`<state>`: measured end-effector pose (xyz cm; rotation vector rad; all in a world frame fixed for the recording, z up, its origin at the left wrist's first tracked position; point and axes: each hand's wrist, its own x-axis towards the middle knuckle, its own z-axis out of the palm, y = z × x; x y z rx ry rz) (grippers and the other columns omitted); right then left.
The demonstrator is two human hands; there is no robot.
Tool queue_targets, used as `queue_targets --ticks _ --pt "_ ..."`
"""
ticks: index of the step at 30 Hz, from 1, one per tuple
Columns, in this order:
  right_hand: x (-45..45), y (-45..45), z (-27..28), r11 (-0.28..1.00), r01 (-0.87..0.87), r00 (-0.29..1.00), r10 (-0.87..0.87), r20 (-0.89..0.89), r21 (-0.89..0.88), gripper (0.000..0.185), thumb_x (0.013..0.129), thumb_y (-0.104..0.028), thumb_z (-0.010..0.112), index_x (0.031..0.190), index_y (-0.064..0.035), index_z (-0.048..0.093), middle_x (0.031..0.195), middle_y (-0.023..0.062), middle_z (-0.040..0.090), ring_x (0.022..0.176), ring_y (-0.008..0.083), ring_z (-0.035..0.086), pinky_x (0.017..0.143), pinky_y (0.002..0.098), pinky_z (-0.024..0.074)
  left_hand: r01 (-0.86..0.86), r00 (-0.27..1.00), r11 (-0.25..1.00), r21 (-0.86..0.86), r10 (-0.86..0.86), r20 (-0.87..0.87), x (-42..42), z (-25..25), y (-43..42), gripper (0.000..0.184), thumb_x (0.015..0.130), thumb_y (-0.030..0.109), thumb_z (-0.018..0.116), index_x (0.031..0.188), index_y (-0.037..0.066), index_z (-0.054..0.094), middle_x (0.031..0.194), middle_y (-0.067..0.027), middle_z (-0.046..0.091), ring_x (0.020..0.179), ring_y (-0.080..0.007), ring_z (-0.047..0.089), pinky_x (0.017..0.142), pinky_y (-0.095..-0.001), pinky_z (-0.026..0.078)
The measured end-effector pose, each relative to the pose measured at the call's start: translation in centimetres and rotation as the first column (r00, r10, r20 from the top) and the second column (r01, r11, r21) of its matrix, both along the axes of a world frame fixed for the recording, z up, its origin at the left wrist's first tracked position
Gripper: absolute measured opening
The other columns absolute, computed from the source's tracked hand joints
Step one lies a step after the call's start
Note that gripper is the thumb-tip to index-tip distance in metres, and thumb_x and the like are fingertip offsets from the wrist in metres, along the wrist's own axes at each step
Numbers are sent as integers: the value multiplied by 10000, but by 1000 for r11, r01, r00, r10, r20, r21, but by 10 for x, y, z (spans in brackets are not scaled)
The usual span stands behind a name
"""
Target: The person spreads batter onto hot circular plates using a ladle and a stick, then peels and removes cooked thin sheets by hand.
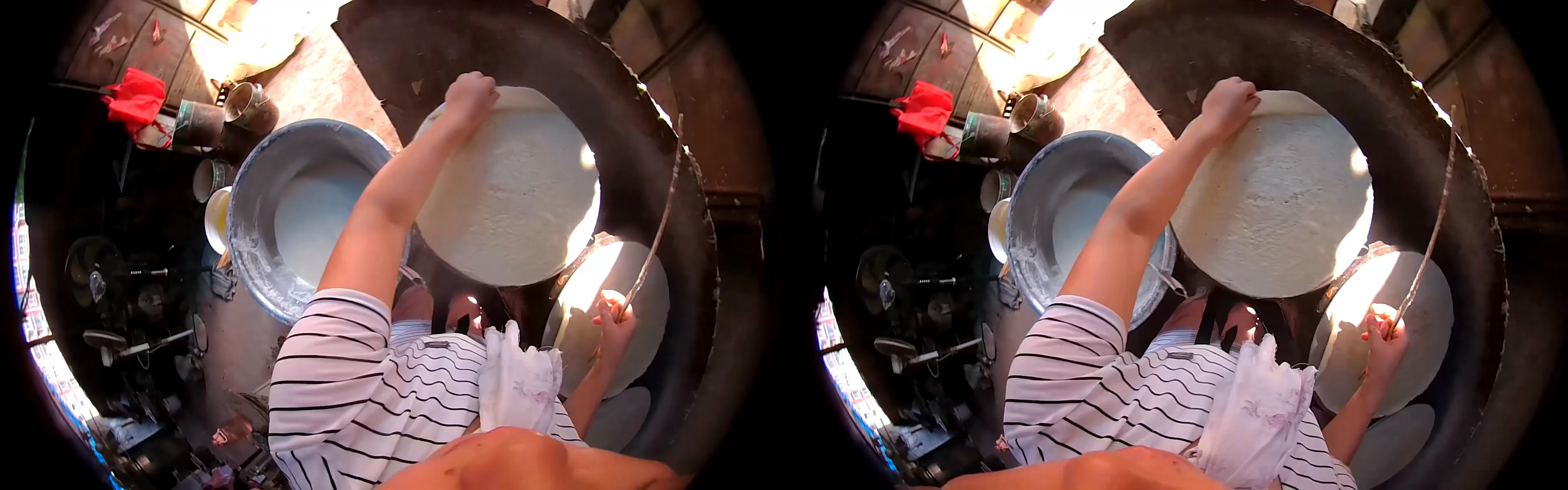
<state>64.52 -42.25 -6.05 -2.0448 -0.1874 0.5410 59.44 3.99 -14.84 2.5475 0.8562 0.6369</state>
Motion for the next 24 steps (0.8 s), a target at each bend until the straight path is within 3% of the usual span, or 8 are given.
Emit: queue_targets --ticks 4,11,13,15,17,18,21,24 --pt "9 -13 5 999 2 999 0 -41 44 161 760 26 665 917 -3 645 660 -62 428 588 26 454 514 191 449 223 967 958 -179 -195 164 -30 36 -15 178 828 192 647 889 25 631 853 -101 587 790 -252 583 711 -338 466" --pt "33 49 4 987 -46 996 56 -63 157 363 705 -12 727 1051 5 621 690 -55 483 611 24 436 560 189 422 259 939 904 -340 -153 308 -61 105 -49 116 864 98 633 902 -9 608 795 -57 602 737 -107 585 694 -236 473" --pt "54 81 -12 957 -156 970 102 220 243 497 673 -42 756 1143 -58 594 816 -36 524 749 42 447 711 207 415 240 932 906 -348 -115 343 -78 120 -68 103 872 90 628 908 -4 609 794 -46 602 745 -97 580 699 -232 473" --pt "71 99 -12 934 -223 950 143 279 280 502 674 -37 754 1150 -55 597 805 -37 533 719 48 448 684 205 414 209 923 928 -309 -83 375 -102 130 -76 73 886 80 615 919 15 611 804 -15 600 753 -69 562 701 -216 461" --pt "82 95 -6 927 -308 946 275 170 212 343 698 -39 747 1018 -36 624 783 -36 536 697 50 457 664 210 415 202 896 931 -303 -50 442 -124 146 -88 73 892 86 612 924 21 609 809 -5 600 753 -61 554 706 -207 453" --pt "74 91 6 885 -286 958 276 81 366 200 718 -44 746 861 -26 607 742 -37 520 682 42 471 640 210 416 226 862 924 -308 -42 505 -134 148 -89 79 896 95 612 931 25 605 810 4 595 753 -57 546 707 -204 445" --pt "30 81 44 925 -234 962 175 210 301 294 751 -16 731 673 -64 452 716 -12 565 658 39 500 595 200 425 153 824 947 -284 36 565 -170 156 -96 115 904 125 616 954 25 588 843 7 591 753 -50 530 706 -195 433" --pt "-27 72 73 856 -107 986 27 162 507 352 742 20 727 639 -87 409 713 29 625 646 50 544 592 212 451 71 796 986 -151 35 604 -187 182 -106 183 908 154 609 995 -1 567 893 -71 622 780 -114 586 725 -234 477"
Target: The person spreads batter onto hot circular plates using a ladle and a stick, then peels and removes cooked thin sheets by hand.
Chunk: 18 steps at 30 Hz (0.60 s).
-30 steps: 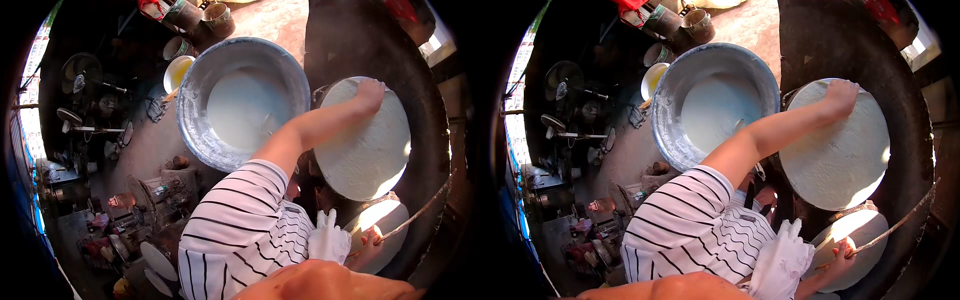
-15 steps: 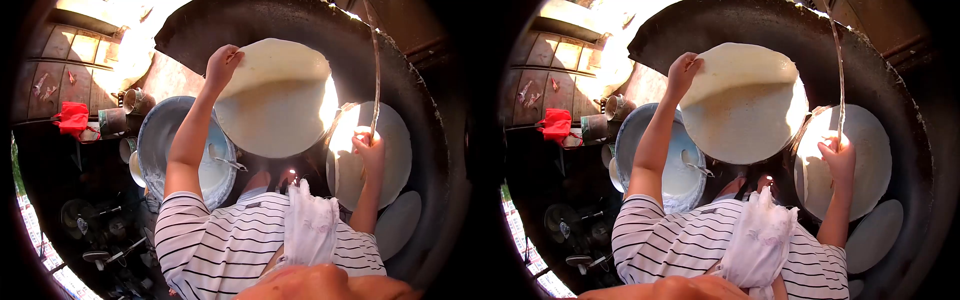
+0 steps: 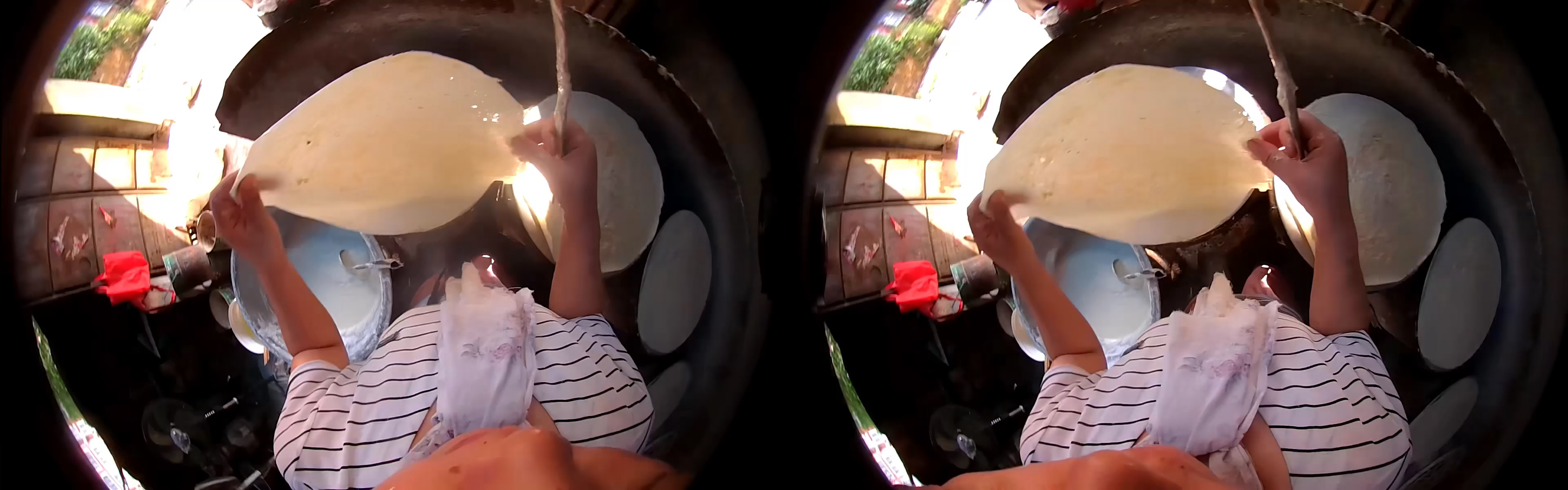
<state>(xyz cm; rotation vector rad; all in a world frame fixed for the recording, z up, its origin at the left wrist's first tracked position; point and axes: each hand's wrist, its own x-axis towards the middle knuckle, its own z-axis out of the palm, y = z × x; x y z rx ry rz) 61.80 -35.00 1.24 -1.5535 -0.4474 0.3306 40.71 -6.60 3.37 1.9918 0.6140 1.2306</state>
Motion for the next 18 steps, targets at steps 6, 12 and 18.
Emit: queue_targets --ticks 6,12,18 --pt "-53 -114 6 924 380 915 -367 -165 52 391 733 14 730 644 -108 369 772 87 649 631 109 615 532 228 491 284 933 939 194 -224 -283 99 66 -44 211 908 203 603 957 4 653 729 -32 619 632 -87 580 565 -235 458" --pt "29 -290 -44 675 581 794 -592 138 -454 325 727 -109 736 643 -68 425 713 78 633 628 155 614 578 318 492 755 507 654 -45 -626 -593 330 -55 -198 279 880 280 544 891 20 644 730 -138 653 639 -276 647 597 -357 491" --pt "79 -336 -111 516 541 805 -546 231 -664 274 693 -164 758 888 -4 651 848 170 657 824 324 640 755 361 486 836 408 549 -2 -624 -667 427 -194 -244 236 842 252 590 889 23 619 887 -201 636 897 -386 600 775 -434 468"
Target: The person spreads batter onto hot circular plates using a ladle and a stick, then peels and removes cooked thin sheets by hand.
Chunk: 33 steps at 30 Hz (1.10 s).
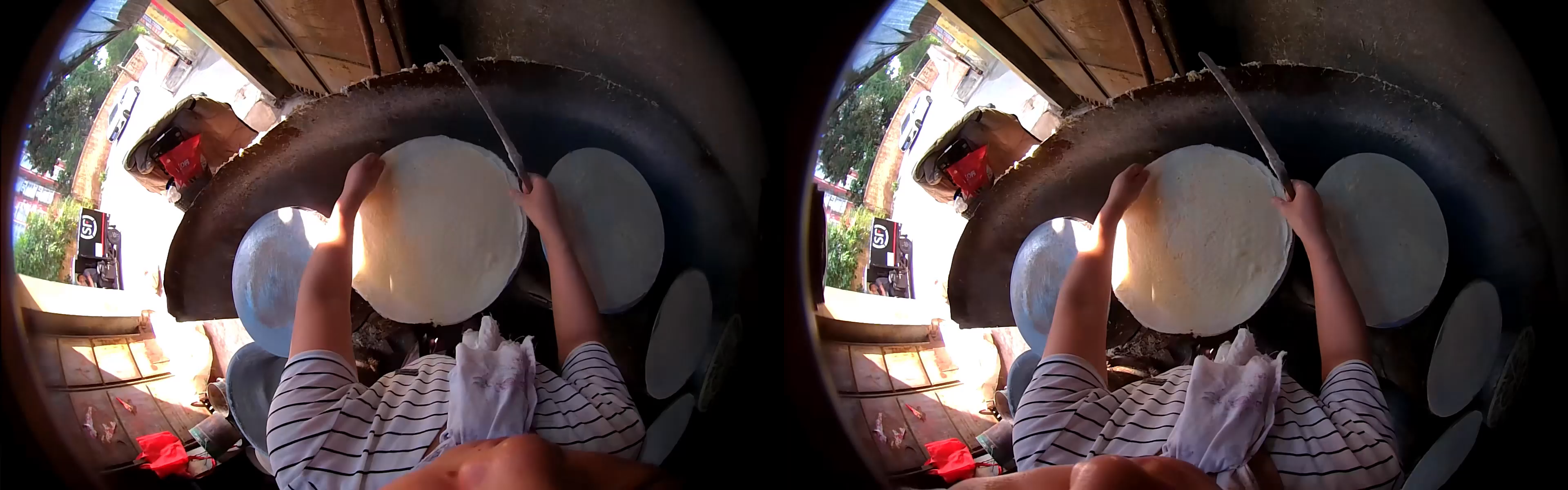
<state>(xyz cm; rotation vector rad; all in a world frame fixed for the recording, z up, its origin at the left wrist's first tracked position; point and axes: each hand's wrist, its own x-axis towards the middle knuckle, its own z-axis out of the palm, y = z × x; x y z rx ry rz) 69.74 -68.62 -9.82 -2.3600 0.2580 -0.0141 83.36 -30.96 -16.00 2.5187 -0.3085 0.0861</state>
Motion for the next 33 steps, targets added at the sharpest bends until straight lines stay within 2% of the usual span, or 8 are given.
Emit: queue_targets --ticks 3,7,13,17,20,23,29,33 --pt "-2 7 7 994 -90 996 90 10 63 246 706 -138 738 870 7 626 866 179 634 844 335 627 755 383 484 -104 980 970 -221 61 -191 -31 34 -15 260 839 264 623 943 26 612 899 -183 637 882 -321 626 761 -388 478" --pt "16 18 5 992 -96 988 105 115 -87 190 737 -122 694 806 13 579 898 185 625 890 373 607 755 433 480 -79 995 973 -215 65 -71 -5 20 -19 314 801 235 685 1023 24 615 923 -168 639 875 -270 632 753 -365 478" --pt "1 24 33 995 -89 981 81 178 39 157 730 -77 676 806 1 563 790 171 602 838 376 589 736 440 486 -107 994 992 -61 107 0 -42 77 -30 187 788 167 704 783 -10 646 756 -69 583 715 -189 569 675 -309 455" --pt "-43 21 43 974 -168 899 89 429 150 187 667 3 684 751 -33 520 685 105 520 669 297 529 606 372 451 -51 985 794 -605 140 100 -113 107 -15 81 745 -52 694 762 -19 622 847 -43 552 786 -137 538 690 -238 428" --pt "-85 7 61 896 -135 975 43 220 423 255 670 31 712 745 -60 486 713 43 563 631 146 514 590 261 427 -77 949 840 -536 227 219 -193 159 -17 188 628 -104 687 777 6 652 880 -52 558 802 -151 536 706 -253 432" --pt "-118 -9 49 611 -289 935 15 354 737 332 699 50 714 714 -88 413 832 72 634 698 99 539 649 238 448 113 875 942 -315 56 481 -259 204 -22 250 506 22 687 755 44 687 743 -38 559 716 -168 538 669 -290 437" --pt "-231 -31 51 280 -312 924 -131 358 908 365 716 48 718 732 -115 392 980 178 627 776 111 583 714 250 490 222 702 959 -175 -32 712 -344 281 -84 204 552 270 661 672 105 672 644 0 503 627 -165 525 563 -292 415" --pt "-363 -28 67 400 -90 832 -473 290 912 340 744 25 697 744 -109 385 1033 188 624 786 120 607 700 249 507 570 572 816 -93 -314 758 -377 307 -126 158 528 242 656 611 113 617 628 -17 487 615 -182 522 546 -293 409"
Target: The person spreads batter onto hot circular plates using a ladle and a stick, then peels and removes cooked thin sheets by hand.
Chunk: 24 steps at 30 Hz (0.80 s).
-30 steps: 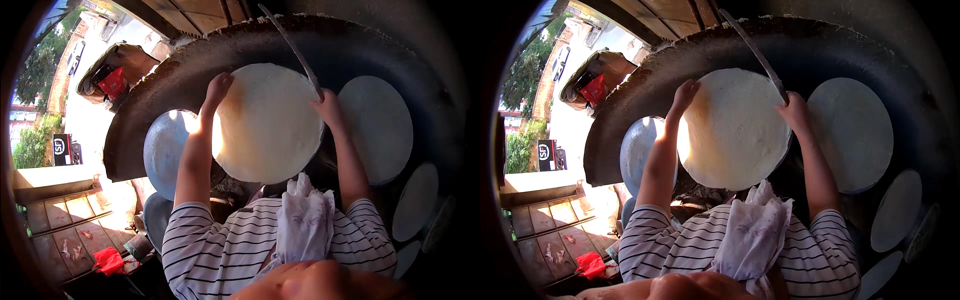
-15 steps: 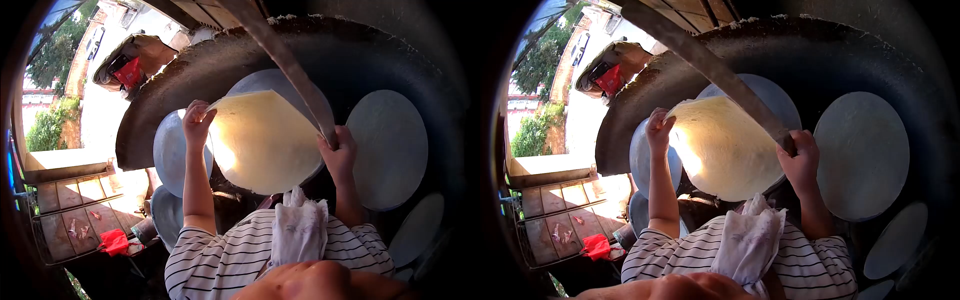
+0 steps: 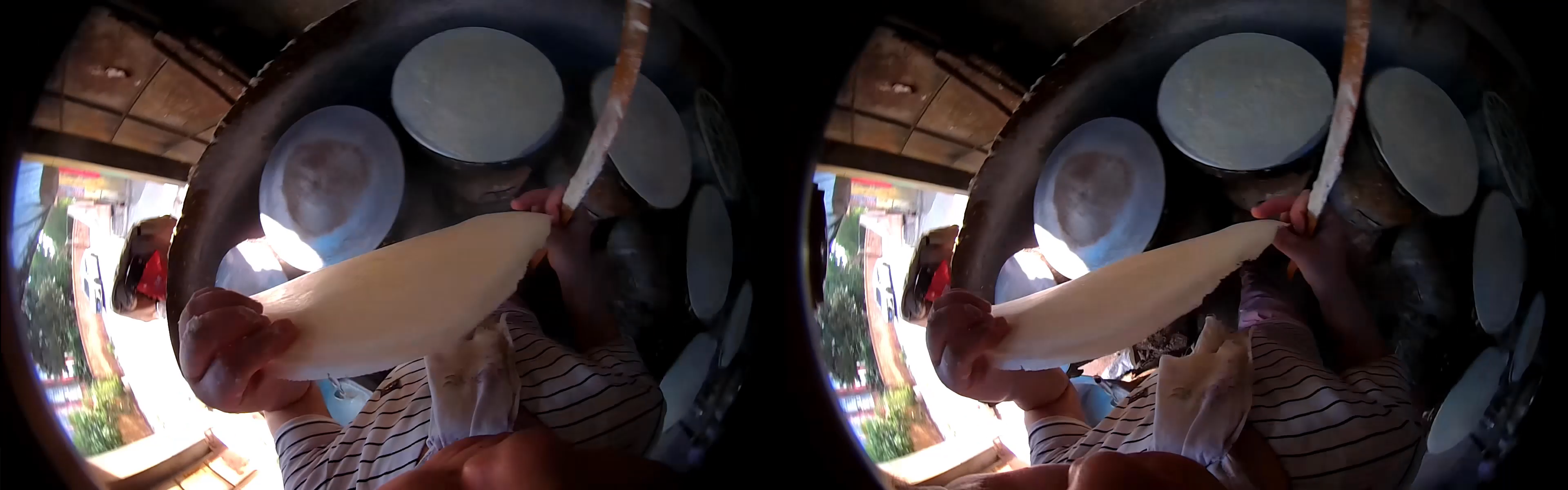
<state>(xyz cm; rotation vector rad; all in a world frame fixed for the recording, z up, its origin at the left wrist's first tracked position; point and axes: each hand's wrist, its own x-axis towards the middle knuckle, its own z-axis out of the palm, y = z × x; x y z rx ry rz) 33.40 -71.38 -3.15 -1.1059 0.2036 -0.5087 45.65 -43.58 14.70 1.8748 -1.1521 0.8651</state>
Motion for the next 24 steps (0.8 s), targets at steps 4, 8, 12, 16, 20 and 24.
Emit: queue_targets --ticks 4,8,12,16,20,24 --pt "-134 13 8 945 324 939 -317 -136 32 352 762 23 708 704 -95 383 964 133 647 833 124 586 714 260 495 348 931 915 203 -313 -186 -54 20 -51 266 453 38 632 715 17 589 783 -108 556 712 -232 552 603 -305 423" --pt "-259 20 21 824 567 810 -558 -183 -3 365 752 -36 750 660 -96 402 748 -9 551 689 51 496 613 227 426 814 572 562 150 -728 -379 -92 29 -124 248 471 31 653 711 40 592 817 -128 585 693 -200 550 554 -276 431" --pt "-403 16 34 601 786 563 -792 -234 -143 404 737 -69 773 655 -113 380 647 -65 430 613 32 405 542 209 327 963 266 200 182 -820 -506 -195 34 -235 211 538 -92 635 711 -9 548 876 -173 645 749 -220 613 632 -288 481" --pt "-564 -30 45 363 888 246 -894 -375 -283 434 720 -83 787 643 -116 360 626 -69 386 603 38 378 526 235 322 990 137 76 116 -658 -740 -344 13 -397 161 690 -46 720 809 -3 621 737 -14 617 648 -43 533 592 -190 433" --pt "-737 -158 41 -15 538 -185 -978 -101 -843 360 700 -57 771 636 -108 421 611 -37 459 597 69 422 531 255 361 962 94 -103 253 -745 -661 -524 -8 -592 133 769 39 699 881 24 628 778 27 622 686 -52 520 622 -220 447" --pt "-857 -266 131 -340 470 -404 -903 145 -814 207 769 -33 694 676 -78 515 638 -5 553 599 82 532 493 249 415 974 -112 -191 123 -874 -473 -658 61 -689 106 801 100 682 812 30 604 697 -5 578 662 -45 486 634 -213 431"
